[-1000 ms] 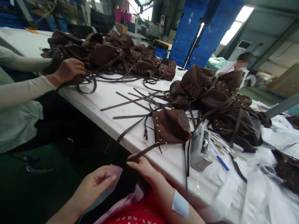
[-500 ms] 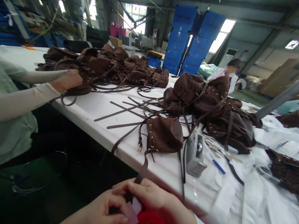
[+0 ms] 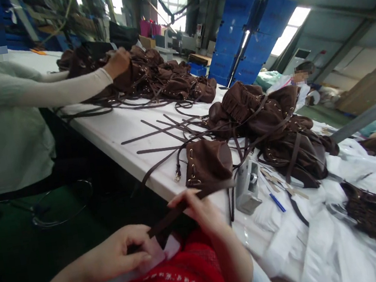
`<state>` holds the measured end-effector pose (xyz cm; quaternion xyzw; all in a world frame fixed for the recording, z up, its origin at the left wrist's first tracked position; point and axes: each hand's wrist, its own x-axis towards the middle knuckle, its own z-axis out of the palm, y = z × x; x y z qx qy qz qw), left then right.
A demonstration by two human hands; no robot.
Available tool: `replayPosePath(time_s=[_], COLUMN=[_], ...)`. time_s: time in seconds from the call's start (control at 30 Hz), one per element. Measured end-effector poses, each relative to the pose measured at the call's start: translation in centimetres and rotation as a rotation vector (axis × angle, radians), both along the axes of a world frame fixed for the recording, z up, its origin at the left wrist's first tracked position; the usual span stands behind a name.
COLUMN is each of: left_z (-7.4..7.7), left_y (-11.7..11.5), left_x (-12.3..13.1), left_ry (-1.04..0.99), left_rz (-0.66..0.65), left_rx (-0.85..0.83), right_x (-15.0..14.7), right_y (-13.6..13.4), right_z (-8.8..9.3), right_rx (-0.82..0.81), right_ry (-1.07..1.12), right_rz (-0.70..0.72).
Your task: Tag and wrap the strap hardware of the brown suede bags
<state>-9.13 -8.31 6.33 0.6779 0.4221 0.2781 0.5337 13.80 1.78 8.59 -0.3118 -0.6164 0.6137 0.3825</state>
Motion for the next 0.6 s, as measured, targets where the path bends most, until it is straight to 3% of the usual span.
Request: replayPosePath(time_s=[0.03, 0.13, 0.17, 0.27, 0.3, 0.37, 0.43, 0.5, 0.53, 0.6], left_z=[0.1, 0.2, 0.2, 0.0, -0.1, -0.2, -0.4, -0.6, -0.6, -0.6], left_y=[-0.1, -0.1, 0.0, 0.0, -0.1, -0.3, -0.6, -0.9, -1.0, -1.1], left_x=[-0.3, -0.8, -0.8, -0.7, -0.7, -0.9, -1.3, -1.8, -1.9, -2.1], left_ry=[0.016, 0.040, 0.037, 0.029, 0.026, 0.023, 0.022, 0.024, 0.026, 0.018], left_rz=[0.008, 0.036, 0.037, 0.015, 0.011, 0.002, 0.002, 0.023, 0.044, 0.076], left_rx=[0.005, 0.007, 0.009, 0.019, 0.019, 0.013, -0.003, -0.021, -0.029, -0.040], right_x=[0.5, 1.1, 0.8, -0.6, -0.9, -0.9, -0.7, -0.8, -1.2, -2.5], right_y=[0.9, 1.7, 1.1, -1.8, -2.3, -2.0, -0.6, 0.3, 0.1, -1.1], right_z=[0.2, -0.3, -0.7, -1.7, -1.8, -1.6, -1.3, -1.5, -1.7, -2.4], right_rx=[-0.014, 0.023, 0.041, -0.035, -0.064, -0.103, -0.112, -0.094, -0.089, -0.097], right_ry=[0.089, 0.208, 0.164, -0.100, -0.155, -0.150, -0.029, 0.079, 0.079, -0.026], right_rz=[-0.247, -0.512, -0.468, 0.004, 0.081, -0.022, -0.321, -0.482, -0.446, -0.186])
